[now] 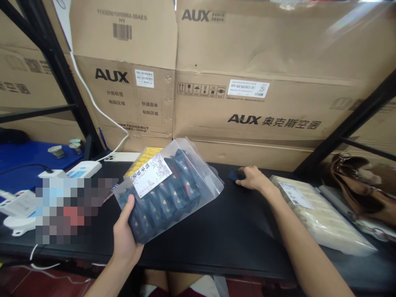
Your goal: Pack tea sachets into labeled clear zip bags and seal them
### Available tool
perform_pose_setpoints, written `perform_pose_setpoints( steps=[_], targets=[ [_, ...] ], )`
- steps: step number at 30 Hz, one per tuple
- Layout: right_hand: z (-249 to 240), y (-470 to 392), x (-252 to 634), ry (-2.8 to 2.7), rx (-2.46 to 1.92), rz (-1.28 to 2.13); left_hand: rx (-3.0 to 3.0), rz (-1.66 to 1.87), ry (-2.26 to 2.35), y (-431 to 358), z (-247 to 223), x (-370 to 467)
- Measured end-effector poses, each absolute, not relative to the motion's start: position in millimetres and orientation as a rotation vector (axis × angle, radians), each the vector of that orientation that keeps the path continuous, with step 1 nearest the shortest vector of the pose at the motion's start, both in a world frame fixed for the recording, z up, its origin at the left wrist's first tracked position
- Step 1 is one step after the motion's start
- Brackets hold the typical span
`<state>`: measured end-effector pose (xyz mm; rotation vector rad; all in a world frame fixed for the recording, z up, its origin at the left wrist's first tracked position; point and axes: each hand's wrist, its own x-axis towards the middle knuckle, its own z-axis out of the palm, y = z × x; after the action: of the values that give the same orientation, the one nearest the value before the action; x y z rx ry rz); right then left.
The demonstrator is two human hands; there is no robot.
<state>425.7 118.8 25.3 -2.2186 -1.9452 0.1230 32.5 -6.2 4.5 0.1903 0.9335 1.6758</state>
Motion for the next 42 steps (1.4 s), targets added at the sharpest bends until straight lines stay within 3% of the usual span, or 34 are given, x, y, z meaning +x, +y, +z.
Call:
perform_pose_setpoints(
  steps=[6,11,14,21,32,42],
  targets=[
    [37,106,384,-1.846,-1.829,0.416,0.182,1.775,0.954,-3,3,34],
    [39,76,336,-1.468,-0.796,1.081,0.154,1.835,0.962,0,1,35],
    [44,62,320,-1.515,-0.518,1.255,0.179,1.837,0.984,0,-2,35],
    [56,54,318,-1.69,-0.53,1.096,0.243,1.827,1.037,-1,-6,36],
    [62,53,314,-1.307,-0.651,0.838,0.33,1.751,1.131,-4,-11,37],
    [65,47,323,-1.55,-0.735,0.909,0.338,1.753,1.162,-6,-7,41]
  ],
)
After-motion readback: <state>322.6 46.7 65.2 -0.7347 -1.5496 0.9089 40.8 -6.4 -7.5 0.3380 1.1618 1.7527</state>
